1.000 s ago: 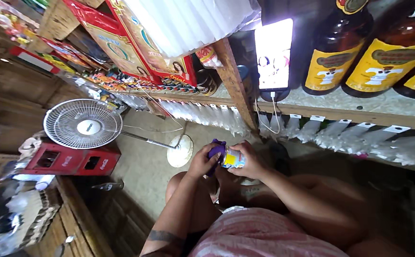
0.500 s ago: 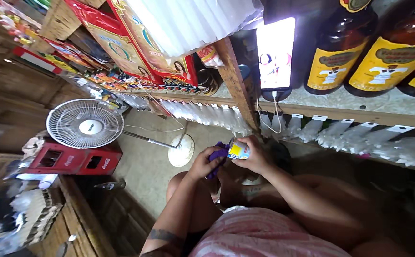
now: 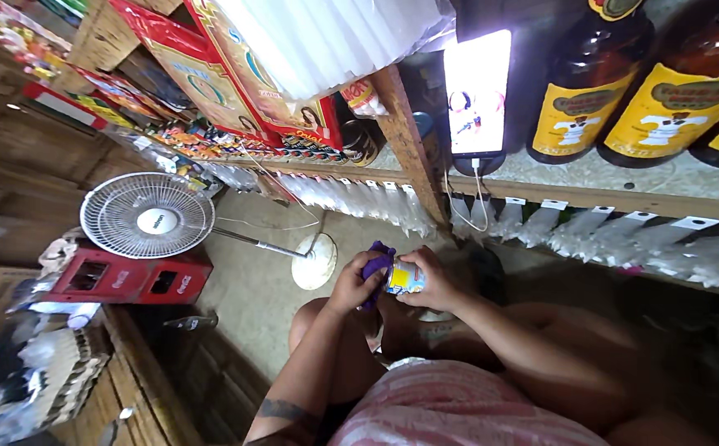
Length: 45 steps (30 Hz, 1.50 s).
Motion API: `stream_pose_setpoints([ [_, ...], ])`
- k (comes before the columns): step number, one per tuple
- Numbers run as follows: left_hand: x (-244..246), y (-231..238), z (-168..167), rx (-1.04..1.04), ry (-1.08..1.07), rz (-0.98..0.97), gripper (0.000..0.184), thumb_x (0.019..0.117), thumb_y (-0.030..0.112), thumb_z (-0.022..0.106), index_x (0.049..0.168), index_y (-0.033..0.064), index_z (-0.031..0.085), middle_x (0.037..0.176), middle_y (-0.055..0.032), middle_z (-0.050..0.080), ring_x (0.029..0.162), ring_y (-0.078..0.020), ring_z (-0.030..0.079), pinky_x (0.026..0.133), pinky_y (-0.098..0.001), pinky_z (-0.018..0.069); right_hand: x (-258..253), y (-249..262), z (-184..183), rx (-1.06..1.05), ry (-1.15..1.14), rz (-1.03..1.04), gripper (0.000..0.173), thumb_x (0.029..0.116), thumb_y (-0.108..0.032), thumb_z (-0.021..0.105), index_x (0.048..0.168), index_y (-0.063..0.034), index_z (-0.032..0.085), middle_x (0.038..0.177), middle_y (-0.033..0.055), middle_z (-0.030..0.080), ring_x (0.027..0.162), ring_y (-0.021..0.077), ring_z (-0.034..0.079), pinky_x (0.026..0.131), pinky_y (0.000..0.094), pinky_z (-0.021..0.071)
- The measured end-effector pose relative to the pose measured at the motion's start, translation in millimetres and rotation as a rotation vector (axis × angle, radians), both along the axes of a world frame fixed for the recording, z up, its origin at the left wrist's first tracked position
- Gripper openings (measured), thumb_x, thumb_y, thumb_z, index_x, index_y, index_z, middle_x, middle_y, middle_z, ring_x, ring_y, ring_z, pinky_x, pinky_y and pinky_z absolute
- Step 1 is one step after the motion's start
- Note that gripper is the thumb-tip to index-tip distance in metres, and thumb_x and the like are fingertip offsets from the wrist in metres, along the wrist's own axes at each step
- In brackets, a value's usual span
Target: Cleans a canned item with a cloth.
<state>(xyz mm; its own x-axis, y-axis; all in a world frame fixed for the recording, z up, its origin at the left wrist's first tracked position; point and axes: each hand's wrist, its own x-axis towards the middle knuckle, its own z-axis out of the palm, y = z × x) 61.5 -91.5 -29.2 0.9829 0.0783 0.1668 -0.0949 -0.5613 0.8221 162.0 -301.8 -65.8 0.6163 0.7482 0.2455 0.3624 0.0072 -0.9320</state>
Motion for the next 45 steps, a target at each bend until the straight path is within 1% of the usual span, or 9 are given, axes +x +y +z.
stream_pose_setpoints([
  [6,1.4,4.6,4.3,0.226,0.231,0.11,0.042,0.0977,0.032,0.062,0.13,0.004,0.065,0.127,-0.0172,0.067,0.117,-0.0263,0.065,0.101,-0.0479,0.0519,0.3,1.6,-7.2,0.127,-0.071,-0.066,0.075,0.0628,-0.026,0.09,0.126,0.0025,0.063,0.118,0.0224,0.062,0.113,0.0302,0.059,0.1,0.0391,0.0495],
  [10,1.7,5.5,8.1,0.308,0.329,0.098,0.043,0.098,0.035,0.062,0.13,0.0065,0.065,0.127,-0.0175,0.067,0.116,-0.0296,0.066,0.1,-0.0529,0.0516,2.8,1.6,-5.2,0.098,-0.091,-0.134,0.073,0.0638,-0.026,0.09,0.125,0.0025,0.064,0.118,0.0225,0.063,0.114,0.032,0.059,0.101,0.0415,0.0494],
  [13,1.7,5.9,10.2,0.259,0.39,0.056,0.042,0.0976,0.033,0.063,0.131,0.0072,0.065,0.128,-0.0155,0.067,0.117,-0.0265,0.065,0.102,-0.0503,0.0508,6.0,0.7,-3.8,0.044,-0.066,-0.169,0.073,0.0647,-0.026,0.09,0.127,0.0026,0.063,0.121,0.0234,0.063,0.117,0.0336,0.058,0.104,0.0431,0.048],
  [18,-0.4,10.6,4.0,0.005,0.229,-0.083,0.035,0.0966,0.023,0.065,0.122,-0.0013,0.066,0.121,-0.0121,0.068,0.109,-0.013,0.066,0.099,-0.0344,0.0532,11.4,-2.0,2.9,-0.065,-0.003,-0.177,0.077,0.0666,-0.027,0.09,0.131,0.0018,0.06,0.125,0.0232,0.06,0.119,0.0326,0.057,0.105,0.0415,0.0475],
  [22,-2.4,7.9,2.6,-0.071,0.13,-0.121,0.034,0.0958,0.02,0.066,0.119,-0.0042,0.065,0.118,-0.012,0.069,0.107,-0.0112,0.066,0.098,-0.0327,0.054,12.8,-4.4,8.5,-0.133,0.018,-0.065,0.078,0.0683,-0.026,0.09,0.134,0.0015,0.058,0.13,0.0237,0.058,0.125,0.0331,0.054,0.108,0.0412,0.045],
  [25,-2.2,5.4,1.1,-0.12,0.023,-0.128,0.031,0.0956,0.015,0.066,0.118,-0.0058,0.065,0.118,-0.0118,0.068,0.107,-0.011,0.066,0.097,-0.0327,0.0548,7.8,-1.8,3.8,-0.088,0.017,0.001,0.078,0.0666,-0.026,0.09,0.132,0.0028,0.059,0.128,0.0247,0.059,0.123,0.0344,0.055,0.107,0.0427,0.0449],
  [31,-1.3,3.2,-2.1,-0.025,-0.068,-0.039,0.032,0.0957,0.016,0.065,0.119,-0.0065,0.064,0.118,-0.0163,0.068,0.109,-0.0161,0.067,0.098,-0.0358,0.0548,1.8,-0.2,-0.9,0.028,0.044,0.071,0.077,0.0651,-0.025,0.091,0.129,0.0045,0.059,0.124,0.024,0.059,0.117,0.0303,0.057,0.102,0.0378,0.0483],
  [37,-0.6,4.5,3.2,0.22,0.114,0.108,0.039,0.0966,0.028,0.064,0.124,0.0015,0.067,0.122,-0.0169,0.069,0.113,-0.0251,0.067,0.1,-0.0465,0.0529,0.7,0.8,-6.8,0.158,-0.008,0.025,0.077,0.0627,-0.024,0.091,0.127,0.0055,0.06,0.12,0.0235,0.06,0.114,0.0278,0.058,0.1,0.0351,0.0489],
  [45,1.0,4.3,13.9,0.32,0.397,0.107,0.043,0.0978,0.034,0.063,0.131,0.0072,0.065,0.13,-0.0171,0.066,0.119,-0.0293,0.064,0.103,-0.0524,0.0497,4.0,-0.1,-3.8,0.094,-0.061,-0.086,0.074,0.0639,-0.026,0.09,0.126,0.0038,0.063,0.12,0.0226,0.063,0.116,0.0311,0.058,0.104,0.0391,0.047],
])
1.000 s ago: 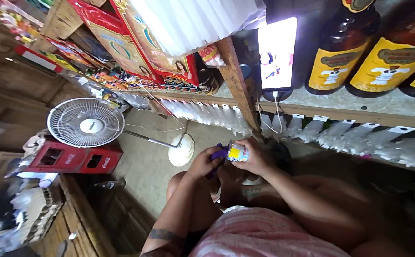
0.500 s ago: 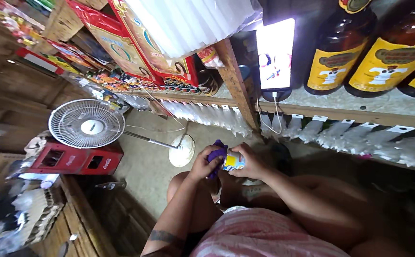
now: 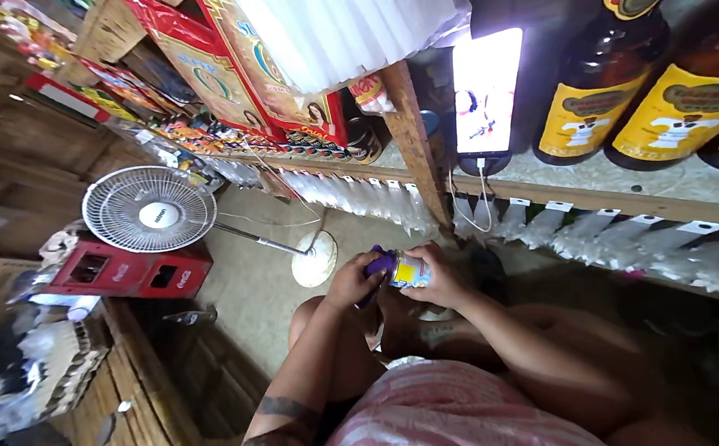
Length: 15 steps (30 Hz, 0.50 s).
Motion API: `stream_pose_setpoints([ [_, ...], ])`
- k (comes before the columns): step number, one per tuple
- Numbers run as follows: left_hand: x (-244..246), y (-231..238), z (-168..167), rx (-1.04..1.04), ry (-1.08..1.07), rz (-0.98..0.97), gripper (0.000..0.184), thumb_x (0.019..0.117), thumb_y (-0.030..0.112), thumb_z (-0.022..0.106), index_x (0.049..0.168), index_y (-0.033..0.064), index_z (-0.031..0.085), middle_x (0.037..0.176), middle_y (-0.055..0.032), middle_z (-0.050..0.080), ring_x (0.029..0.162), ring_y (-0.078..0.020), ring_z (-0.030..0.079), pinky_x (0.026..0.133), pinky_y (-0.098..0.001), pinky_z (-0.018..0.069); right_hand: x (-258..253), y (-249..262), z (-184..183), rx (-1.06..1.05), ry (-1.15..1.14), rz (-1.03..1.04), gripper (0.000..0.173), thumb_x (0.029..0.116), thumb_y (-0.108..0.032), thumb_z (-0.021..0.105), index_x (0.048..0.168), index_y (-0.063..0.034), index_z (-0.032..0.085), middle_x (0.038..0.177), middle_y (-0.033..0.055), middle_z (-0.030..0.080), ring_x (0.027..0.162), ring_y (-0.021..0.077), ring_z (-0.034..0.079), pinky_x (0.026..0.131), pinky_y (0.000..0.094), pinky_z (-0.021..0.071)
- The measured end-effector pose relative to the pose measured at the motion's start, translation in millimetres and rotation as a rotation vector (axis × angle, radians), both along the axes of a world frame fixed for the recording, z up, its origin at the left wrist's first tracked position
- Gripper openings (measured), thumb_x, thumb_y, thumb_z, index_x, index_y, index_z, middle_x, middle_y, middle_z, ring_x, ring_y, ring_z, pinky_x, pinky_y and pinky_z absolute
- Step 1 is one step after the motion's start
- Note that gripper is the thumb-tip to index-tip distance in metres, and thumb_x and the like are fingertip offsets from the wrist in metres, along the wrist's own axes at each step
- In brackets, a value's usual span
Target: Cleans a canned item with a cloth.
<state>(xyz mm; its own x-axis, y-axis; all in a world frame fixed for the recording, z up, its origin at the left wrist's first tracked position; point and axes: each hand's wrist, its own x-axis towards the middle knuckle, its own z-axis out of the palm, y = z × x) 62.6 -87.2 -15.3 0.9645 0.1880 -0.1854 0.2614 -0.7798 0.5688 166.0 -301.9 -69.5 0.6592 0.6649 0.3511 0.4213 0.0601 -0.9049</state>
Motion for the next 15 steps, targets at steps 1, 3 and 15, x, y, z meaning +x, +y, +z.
stream_pose_setpoints([
  [1,0.1,1.5,-0.6,-0.026,0.015,-0.013,0.043,0.0978,0.034,0.063,0.131,0.007,0.065,0.13,-0.0168,0.066,0.119,-0.0284,0.064,0.104,-0.0518,0.0495,0.5,-0.2,0.5,-0.015,0.006,-0.013,0.075,0.0637,-0.025,0.091,0.127,0.0037,0.063,0.121,0.0225,0.063,0.117,0.0313,0.057,0.104,0.0397,0.0468],
  [3,-0.5,5.8,-4.2,-0.116,0.012,-0.054,0.041,0.0971,0.032,0.064,0.128,0.0063,0.066,0.126,-0.0142,0.068,0.115,-0.0234,0.066,0.102,-0.0474,0.0513,2.0,-0.6,1.1,-0.045,0.012,-0.041,0.075,0.064,-0.025,0.09,0.128,0.0031,0.063,0.122,0.023,0.062,0.119,0.0328,0.057,0.106,0.0417,0.0461],
  [15,-4.0,-0.1,-11.0,-0.493,-0.36,-0.181,0.03,0.095,0.013,0.065,0.117,-0.0059,0.064,0.116,-0.0104,0.069,0.104,-0.0098,0.067,0.095,-0.0319,0.0555,3.5,-2.0,7.5,-0.187,0.084,0.16,0.076,0.0669,-0.025,0.091,0.131,0.0023,0.059,0.128,0.0241,0.058,0.122,0.0335,0.055,0.107,0.0421,0.0455],
])
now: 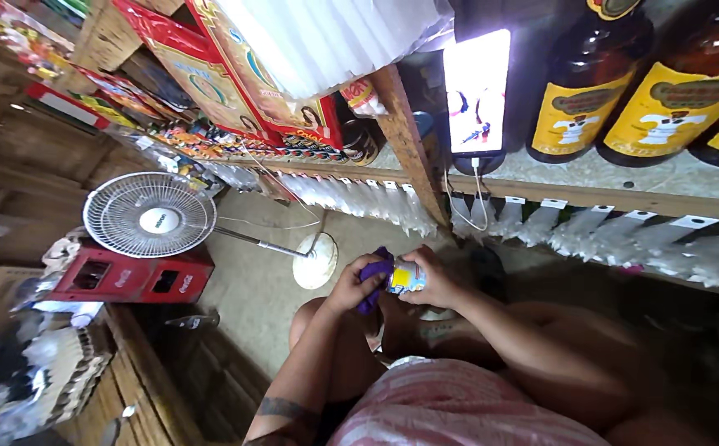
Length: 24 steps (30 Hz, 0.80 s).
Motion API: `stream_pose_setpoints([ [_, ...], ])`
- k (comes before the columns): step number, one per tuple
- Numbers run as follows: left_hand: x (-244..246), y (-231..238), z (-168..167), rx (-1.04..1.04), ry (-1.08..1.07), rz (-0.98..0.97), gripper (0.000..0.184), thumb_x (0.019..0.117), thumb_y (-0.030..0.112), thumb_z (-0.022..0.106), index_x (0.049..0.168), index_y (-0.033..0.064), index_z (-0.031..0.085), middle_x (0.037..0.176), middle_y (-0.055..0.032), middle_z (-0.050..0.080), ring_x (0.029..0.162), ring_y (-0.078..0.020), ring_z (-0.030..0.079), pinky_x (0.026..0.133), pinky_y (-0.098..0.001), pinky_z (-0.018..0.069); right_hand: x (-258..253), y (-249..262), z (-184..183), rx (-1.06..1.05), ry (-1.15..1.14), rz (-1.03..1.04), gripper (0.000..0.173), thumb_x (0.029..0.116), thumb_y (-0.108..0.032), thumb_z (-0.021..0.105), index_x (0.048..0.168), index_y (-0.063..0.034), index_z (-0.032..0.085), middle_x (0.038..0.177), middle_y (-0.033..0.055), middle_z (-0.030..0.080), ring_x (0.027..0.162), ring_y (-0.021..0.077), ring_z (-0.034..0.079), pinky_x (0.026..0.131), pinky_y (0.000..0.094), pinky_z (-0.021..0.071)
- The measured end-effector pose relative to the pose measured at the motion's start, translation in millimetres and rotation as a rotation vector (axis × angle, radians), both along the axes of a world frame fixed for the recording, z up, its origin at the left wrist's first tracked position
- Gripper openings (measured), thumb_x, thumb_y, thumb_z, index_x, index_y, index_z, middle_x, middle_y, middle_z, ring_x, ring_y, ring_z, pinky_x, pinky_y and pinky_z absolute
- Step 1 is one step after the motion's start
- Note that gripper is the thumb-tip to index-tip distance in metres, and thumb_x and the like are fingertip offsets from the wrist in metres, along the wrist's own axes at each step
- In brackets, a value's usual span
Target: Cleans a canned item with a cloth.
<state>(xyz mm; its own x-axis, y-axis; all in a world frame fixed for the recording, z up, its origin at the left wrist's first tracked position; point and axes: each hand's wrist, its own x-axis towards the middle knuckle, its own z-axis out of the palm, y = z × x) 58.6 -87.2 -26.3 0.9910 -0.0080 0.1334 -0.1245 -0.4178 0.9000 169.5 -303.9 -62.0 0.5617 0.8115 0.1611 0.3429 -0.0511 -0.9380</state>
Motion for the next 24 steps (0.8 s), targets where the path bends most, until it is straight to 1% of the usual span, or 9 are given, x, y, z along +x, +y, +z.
stream_pose_setpoints([
  [3,-0.1,-0.5,-2.6,0.075,-0.064,0.051,0.03,0.0949,0.013,0.065,0.117,-0.0063,0.064,0.116,-0.0141,0.069,0.107,-0.0134,0.067,0.097,-0.034,0.0551,-2.4,0.6,-1.3,0.056,0.03,0.035,0.077,0.0657,-0.024,0.091,0.13,0.0042,0.058,0.126,0.0242,0.058,0.12,0.0322,0.055,0.105,0.0398,0.0463],
  [6,0.1,2.6,-6.6,0.215,-0.033,0.11,0.033,0.0956,0.019,0.065,0.119,-0.0039,0.066,0.119,-0.0169,0.069,0.111,-0.0193,0.067,0.1,-0.0393,0.0538,-3.4,0.2,-4.9,0.096,0.019,0.045,0.077,0.065,-0.023,0.091,0.13,0.003,0.059,0.124,0.0235,0.059,0.119,0.0308,0.056,0.104,0.0385,0.0473],
  [10,1.1,5.4,0.2,0.392,0.163,0.173,0.039,0.0957,0.03,0.066,0.125,0.0033,0.068,0.124,-0.0164,0.068,0.116,-0.0252,0.066,0.102,-0.047,0.052,-4.0,1.2,-8.5,0.17,-0.023,-0.007,0.077,0.0637,-0.023,0.091,0.129,0.0041,0.06,0.122,0.0234,0.06,0.117,0.0298,0.056,0.103,0.0373,0.0477],
  [12,2.3,4.5,4.9,0.446,0.26,0.176,0.041,0.0965,0.032,0.065,0.128,0.0045,0.067,0.127,-0.0172,0.067,0.119,-0.0277,0.064,0.104,-0.0499,0.05,-3.9,1.9,-9.7,0.196,-0.043,-0.06,0.076,0.0629,-0.024,0.091,0.127,0.0047,0.062,0.121,0.0236,0.061,0.116,0.0301,0.057,0.102,0.0377,0.0476],
  [15,4.1,5.3,9.1,0.465,0.405,0.138,0.043,0.0974,0.033,0.064,0.132,0.007,0.064,0.132,-0.0168,0.065,0.121,-0.0288,0.063,0.106,-0.0525,0.0482,-1.9,1.3,-6.0,0.15,-0.034,-0.109,0.075,0.0637,-0.024,0.091,0.127,0.0047,0.062,0.123,0.0238,0.061,0.12,0.0321,0.055,0.106,0.0395,0.0451],
  [18,1.9,9.4,7.1,0.38,0.393,0.057,0.04,0.0964,0.031,0.064,0.128,0.0058,0.066,0.126,-0.0143,0.067,0.116,-0.0234,0.065,0.103,-0.0482,0.0506,0.5,0.1,-3.9,0.093,-0.021,-0.142,0.076,0.0647,-0.025,0.091,0.129,0.004,0.061,0.125,0.0234,0.06,0.12,0.031,0.055,0.106,0.0391,0.0453],
  [21,-1.2,8.7,4.7,0.174,0.234,-0.014,0.033,0.095,0.021,0.066,0.12,-0.0005,0.067,0.12,-0.0115,0.069,0.108,-0.0135,0.066,0.099,-0.0356,0.0534,3.4,-1.4,-0.4,0.058,0.0,-0.171,0.077,0.0659,-0.024,0.09,0.131,0.0037,0.06,0.127,0.0242,0.059,0.122,0.0314,0.055,0.107,0.0391,0.0452],
  [22,-1.5,7.1,4.0,0.11,0.174,-0.031,0.031,0.0947,0.018,0.066,0.117,-0.0024,0.066,0.118,-0.0109,0.069,0.107,-0.0115,0.066,0.098,-0.033,0.0537,4.0,-1.5,0.8,0.056,0.005,-0.174,0.077,0.0659,-0.024,0.091,0.131,0.0038,0.06,0.127,0.0244,0.059,0.122,0.0317,0.055,0.107,0.0392,0.0456],
  [24,-1.8,5.3,2.5,0.054,0.093,-0.05,0.029,0.0942,0.016,0.067,0.115,-0.0043,0.066,0.116,-0.0104,0.069,0.107,-0.0098,0.066,0.097,-0.0315,0.0539,4.8,-1.6,3.2,0.034,0.017,-0.149,0.077,0.0664,-0.024,0.091,0.132,0.0034,0.059,0.128,0.024,0.059,0.122,0.0316,0.055,0.107,0.0387,0.0456],
])
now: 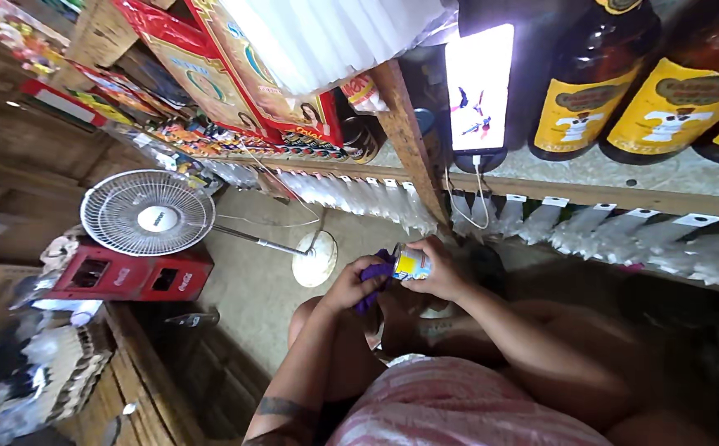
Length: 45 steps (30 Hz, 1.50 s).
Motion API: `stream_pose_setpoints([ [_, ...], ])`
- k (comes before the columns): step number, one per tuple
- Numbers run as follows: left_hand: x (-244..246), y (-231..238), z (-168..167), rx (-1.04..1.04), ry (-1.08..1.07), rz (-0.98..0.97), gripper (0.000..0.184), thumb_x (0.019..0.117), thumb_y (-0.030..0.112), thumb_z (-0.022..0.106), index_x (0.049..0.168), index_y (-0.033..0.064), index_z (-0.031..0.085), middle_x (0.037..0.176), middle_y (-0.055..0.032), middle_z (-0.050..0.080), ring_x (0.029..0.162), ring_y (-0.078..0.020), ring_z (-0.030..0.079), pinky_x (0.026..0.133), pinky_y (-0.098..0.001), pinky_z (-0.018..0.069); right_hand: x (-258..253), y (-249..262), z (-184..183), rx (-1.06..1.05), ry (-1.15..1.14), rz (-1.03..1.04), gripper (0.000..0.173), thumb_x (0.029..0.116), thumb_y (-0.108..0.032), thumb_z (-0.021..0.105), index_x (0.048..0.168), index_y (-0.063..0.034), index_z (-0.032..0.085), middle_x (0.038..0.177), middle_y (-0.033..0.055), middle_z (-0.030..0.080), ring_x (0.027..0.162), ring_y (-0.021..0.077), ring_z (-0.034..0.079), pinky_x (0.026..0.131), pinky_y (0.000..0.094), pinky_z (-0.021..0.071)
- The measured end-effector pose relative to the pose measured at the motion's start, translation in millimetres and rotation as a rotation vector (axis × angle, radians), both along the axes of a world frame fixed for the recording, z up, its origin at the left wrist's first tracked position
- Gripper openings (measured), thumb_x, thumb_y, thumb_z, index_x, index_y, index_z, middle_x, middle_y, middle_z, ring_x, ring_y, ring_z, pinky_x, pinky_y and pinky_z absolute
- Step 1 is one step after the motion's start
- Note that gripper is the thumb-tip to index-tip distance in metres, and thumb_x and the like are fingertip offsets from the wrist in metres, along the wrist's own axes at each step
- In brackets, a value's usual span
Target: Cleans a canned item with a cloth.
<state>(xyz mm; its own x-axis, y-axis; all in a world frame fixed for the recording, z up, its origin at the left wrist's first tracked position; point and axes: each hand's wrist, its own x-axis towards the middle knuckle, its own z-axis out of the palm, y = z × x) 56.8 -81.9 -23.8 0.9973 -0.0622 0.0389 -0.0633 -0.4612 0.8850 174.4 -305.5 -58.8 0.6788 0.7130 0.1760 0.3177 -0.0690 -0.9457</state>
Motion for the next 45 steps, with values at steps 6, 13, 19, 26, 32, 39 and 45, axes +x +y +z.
stream_pose_setpoints([
  [6,2.4,-4.9,-2.4,-0.057,-0.163,0.032,0.027,0.094,0.014,0.067,0.114,-0.0038,0.065,0.116,-0.0097,0.069,0.11,-0.0108,0.065,0.099,-0.0338,0.0534,-5.3,2.0,-4.2,-0.001,0.046,0.172,0.078,0.0671,-0.026,0.09,0.132,0.0037,0.057,0.128,0.0249,0.057,0.121,0.033,0.055,0.105,0.0413,0.0467],
  [13,1.9,-2.3,-5.1,0.146,-0.097,0.124,0.035,0.096,0.019,0.065,0.12,-0.0057,0.065,0.119,-0.018,0.068,0.11,-0.0181,0.066,0.099,-0.0375,0.0537,-6.0,-1.8,5.0,-0.019,0.103,0.264,0.08,0.067,-0.021,0.091,0.134,0.0042,0.055,0.13,0.0242,0.055,0.122,0.0301,0.054,0.105,0.037,0.0459],
  [19,2.9,4.5,-2.5,0.318,0.076,0.16,0.04,0.0977,0.029,0.064,0.125,-0.0006,0.065,0.125,-0.0172,0.067,0.116,-0.0221,0.065,0.103,-0.0426,0.0518,-6.3,-2.8,6.8,0.046,0.137,0.183,0.08,0.0669,-0.021,0.091,0.134,0.0045,0.056,0.13,0.024,0.055,0.123,0.0294,0.053,0.107,0.0363,0.0448],
  [26,1.9,4.4,1.1,0.314,0.324,0.133,0.042,0.0973,0.03,0.064,0.13,0.0036,0.063,0.123,-0.0143,0.068,0.108,-0.0209,0.068,0.098,-0.045,0.0541,-5.0,0.7,-2.2,0.004,0.105,0.079,0.08,0.067,-0.025,0.09,0.135,0.001,0.057,0.13,0.0227,0.056,0.125,0.0321,0.053,0.108,0.0415,0.0439],
  [32,1.3,12.4,1.4,0.142,0.338,0.035,0.036,0.0952,0.024,0.067,0.124,0.002,0.065,0.119,-0.0094,0.068,0.103,-0.0119,0.067,0.094,-0.0349,0.0554,-6.7,0.5,0.1,-0.06,0.092,0.043,0.079,0.068,-0.027,0.09,0.135,-0.001,0.058,0.13,0.0217,0.057,0.124,0.0316,0.054,0.107,0.0412,0.0451],
  [39,7.8,12.1,3.7,-0.116,0.284,0.001,0.034,0.0936,0.019,0.069,0.121,0.0,0.063,0.114,-0.0039,0.07,0.101,-0.0073,0.067,0.093,-0.0307,0.0553,-1.8,-3.8,3.7,-0.02,0.215,-0.049,0.081,0.0658,-0.024,0.092,0.134,0.0008,0.057,0.131,0.0205,0.056,0.123,0.0269,0.055,0.106,0.0367,0.0468],
  [45,18.3,15.8,0.8,-0.223,0.284,-0.059,0.029,0.0921,0.018,0.07,0.116,0.0028,0.066,0.111,0.0004,0.07,0.1,-0.0059,0.066,0.092,-0.03,0.0552,5.7,-6.0,4.4,-0.033,0.302,-0.022,0.085,0.0656,-0.023,0.092,0.136,0.0022,0.053,0.134,0.0217,0.054,0.125,0.0264,0.054,0.106,0.0353,0.0468],
])
